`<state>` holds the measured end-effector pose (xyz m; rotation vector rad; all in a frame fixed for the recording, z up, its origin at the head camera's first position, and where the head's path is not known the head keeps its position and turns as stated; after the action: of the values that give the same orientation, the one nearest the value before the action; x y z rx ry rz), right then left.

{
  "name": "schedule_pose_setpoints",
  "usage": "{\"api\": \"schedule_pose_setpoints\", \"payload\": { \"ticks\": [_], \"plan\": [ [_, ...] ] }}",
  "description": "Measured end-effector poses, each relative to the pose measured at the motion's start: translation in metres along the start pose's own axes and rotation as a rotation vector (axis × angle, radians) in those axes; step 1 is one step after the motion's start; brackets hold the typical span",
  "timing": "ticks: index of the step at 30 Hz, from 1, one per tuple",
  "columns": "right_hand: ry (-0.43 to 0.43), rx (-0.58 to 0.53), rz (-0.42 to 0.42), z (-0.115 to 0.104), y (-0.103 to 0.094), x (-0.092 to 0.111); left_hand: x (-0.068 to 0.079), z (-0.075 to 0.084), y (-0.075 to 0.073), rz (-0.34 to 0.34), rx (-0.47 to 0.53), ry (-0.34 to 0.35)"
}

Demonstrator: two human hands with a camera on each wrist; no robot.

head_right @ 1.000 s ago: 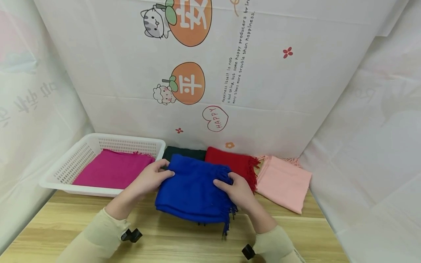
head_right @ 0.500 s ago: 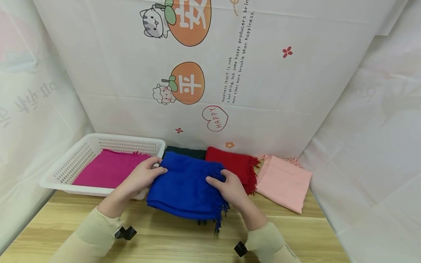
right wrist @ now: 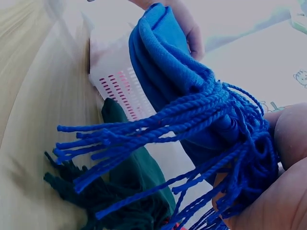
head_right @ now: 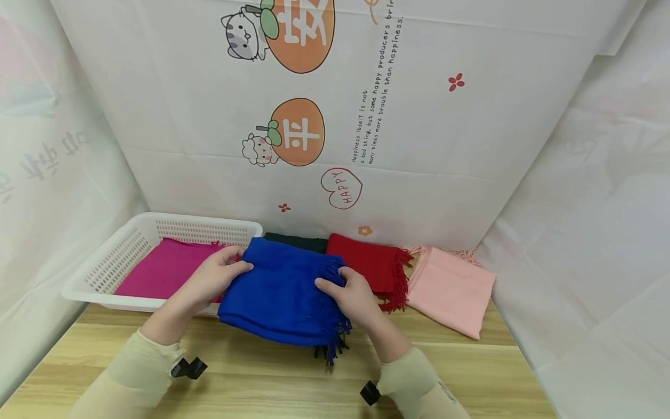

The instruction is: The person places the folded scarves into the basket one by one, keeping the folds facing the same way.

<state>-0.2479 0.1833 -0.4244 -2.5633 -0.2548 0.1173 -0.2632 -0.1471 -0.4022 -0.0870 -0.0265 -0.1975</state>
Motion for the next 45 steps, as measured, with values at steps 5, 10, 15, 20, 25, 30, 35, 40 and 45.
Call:
{"api": "schedule_pose_setpoints", "payload": {
  "ticks": [5,10,15,20,25,30,35,40,45],
  "plan": [
    [-0.002,-0.025,-0.004,-0.005,0.008,-0.003,0.000,0.001,-0.009,0.004,-0.015,0.010],
    [0.005,-0.043,0.001,-0.011,0.016,-0.006,0.001,0.001,-0.019,0.016,-0.023,0.011],
    [0.006,-0.044,0.016,-0.016,0.023,-0.011,0.000,0.000,-0.029,0.032,-0.039,0.006],
    [0.002,-0.047,0.016,-0.018,0.029,-0.015,-0.001,-0.004,-0.039,0.038,-0.045,0.005],
    [0.000,-0.027,0.013,-0.022,0.035,-0.018,-0.001,-0.006,-0.046,0.048,-0.068,0.017],
    [0.000,0.008,0.023,-0.026,0.040,-0.022,0.000,-0.005,-0.052,0.061,-0.079,0.020],
    [0.001,-0.013,0.011,-0.029,0.045,-0.024,0.000,-0.005,-0.057,0.081,-0.087,0.012],
    [-0.004,-0.064,-0.005,-0.030,0.048,-0.028,-0.001,-0.006,-0.061,0.093,-0.086,0.018],
    [-0.015,-0.077,-0.017,-0.032,0.051,-0.032,-0.002,-0.007,-0.065,0.103,-0.066,0.020]
  ]
}}
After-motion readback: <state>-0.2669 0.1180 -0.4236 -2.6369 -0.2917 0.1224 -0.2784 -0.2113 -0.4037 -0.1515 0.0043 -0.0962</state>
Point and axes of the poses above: each hand's wrist, its own x-axis away from the middle knuckle, its own y-axis out of the palm, z = x × y, the point moved 1 cm from there along -x, towards the middle knuckle, and after that the axes turned 12 degrees about x, right-handed, at the moved point
